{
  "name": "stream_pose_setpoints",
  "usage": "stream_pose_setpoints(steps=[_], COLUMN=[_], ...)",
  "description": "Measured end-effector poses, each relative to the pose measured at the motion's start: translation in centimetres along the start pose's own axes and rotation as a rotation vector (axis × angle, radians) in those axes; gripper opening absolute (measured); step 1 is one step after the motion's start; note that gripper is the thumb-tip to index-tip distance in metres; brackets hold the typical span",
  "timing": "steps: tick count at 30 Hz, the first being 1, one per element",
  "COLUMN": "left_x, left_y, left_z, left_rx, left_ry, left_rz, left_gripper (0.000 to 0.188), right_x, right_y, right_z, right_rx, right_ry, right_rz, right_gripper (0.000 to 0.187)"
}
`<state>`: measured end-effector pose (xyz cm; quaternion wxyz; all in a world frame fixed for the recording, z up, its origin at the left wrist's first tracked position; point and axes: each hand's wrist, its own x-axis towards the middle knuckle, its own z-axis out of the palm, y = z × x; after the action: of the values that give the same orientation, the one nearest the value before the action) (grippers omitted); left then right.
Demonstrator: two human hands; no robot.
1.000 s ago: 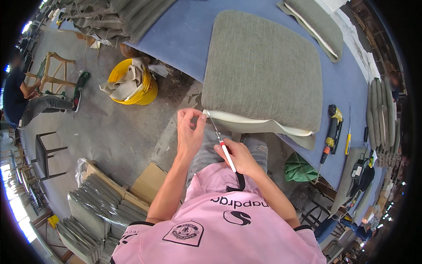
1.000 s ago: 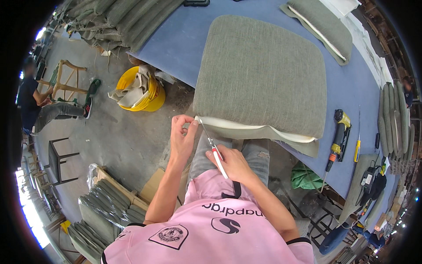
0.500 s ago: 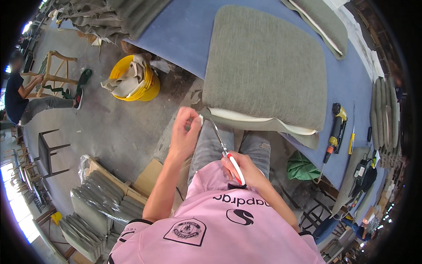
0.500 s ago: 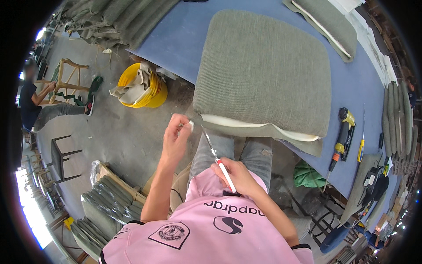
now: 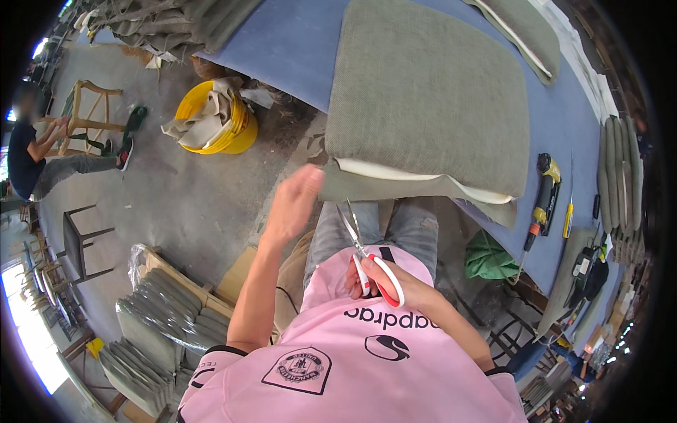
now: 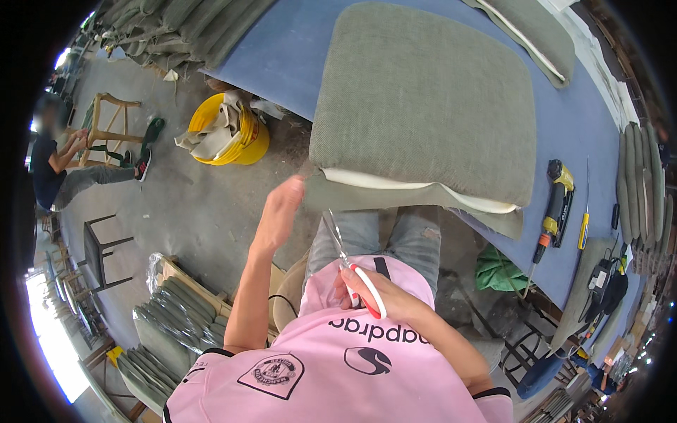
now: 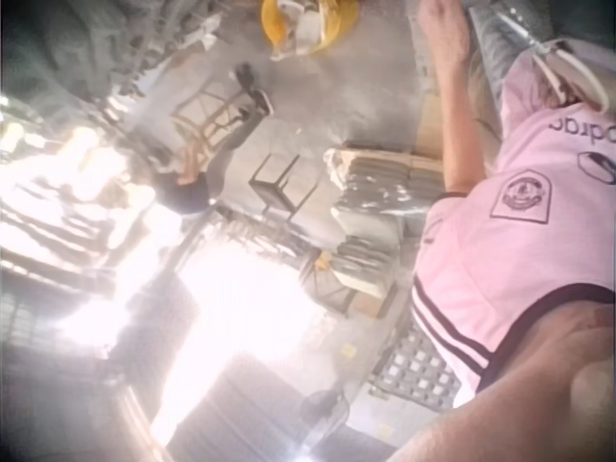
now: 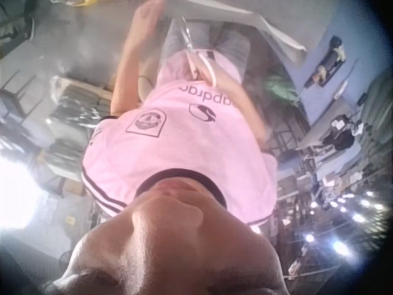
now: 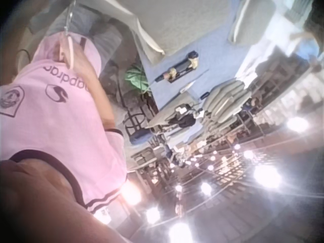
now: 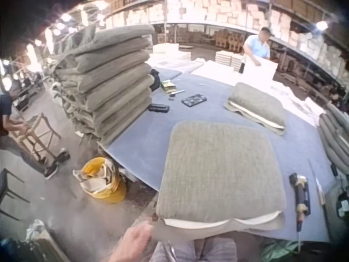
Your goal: The person trims excess fabric from a cushion using scissors, folds the edges, and secures the fabric with a staple gun. They then use a utility knife to trim the edges and stack the finished cushion with others.
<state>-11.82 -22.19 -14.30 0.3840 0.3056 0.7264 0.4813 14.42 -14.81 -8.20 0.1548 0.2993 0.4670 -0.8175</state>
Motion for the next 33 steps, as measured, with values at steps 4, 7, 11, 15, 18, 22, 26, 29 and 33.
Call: stream_pose_setpoints(steps=[4, 7, 11, 15, 18, 22, 26, 29, 33], left_x=[-2.2, -3.0, -3.4, -3.3, -3.2, -3.2, -3.3, -3.2, -3.1], left_y=[2.3, 2.7, 2.4, 1.9, 1.7, 1.6, 1.6, 1.5, 0.9], left_z=[0.1, 0.4, 0.9, 1.1, 1.1, 1.0, 1.1, 1.1, 1.3], left_rx=[0.255, 0.239, 0.202, 0.128, 0.117, 0.128, 0.119, 0.131, 0.152], left_ry=[-0.018, 0.048, 0.073, 0.068, 0.06, 0.048, 0.05, 0.065, 0.062], left_rz=[0.046, 0.138, 0.109, 0.083, 0.077, 0.086, 0.06, 0.067, 0.066], left_gripper=[0.036, 0.035, 0.034, 0.033, 0.033, 0.034, 0.034, 0.035, 0.035], right_x=[0.4, 2.0, 4.9, 6.6, 6.4, 7.6, 9.5, 9.4, 10.3], right_y=[-0.7, -0.2, -0.6, 0.7, 1.1, 2.0, 2.1, 2.3, 3.1], right_z=[0.7, 2.4, 3.8, 4.7, 5.4, 4.7, 3.5, 3.1, 2.7], right_rx=[-0.092, -0.097, 0.045, 0.033, 0.062, 0.154, 0.198, 0.186, 0.264], right_ry=[-0.026, 0.097, 0.134, 0.194, 0.28, 0.239, 0.209, 0.192, 0.185], right_rz=[0.05, 0.072, -0.03, -0.151, -0.213, -0.254, -0.317, -0.295, -0.297], right_gripper=[0.07, 0.077, 0.075, 0.066, 0.063, 0.061, 0.06, 0.06, 0.059])
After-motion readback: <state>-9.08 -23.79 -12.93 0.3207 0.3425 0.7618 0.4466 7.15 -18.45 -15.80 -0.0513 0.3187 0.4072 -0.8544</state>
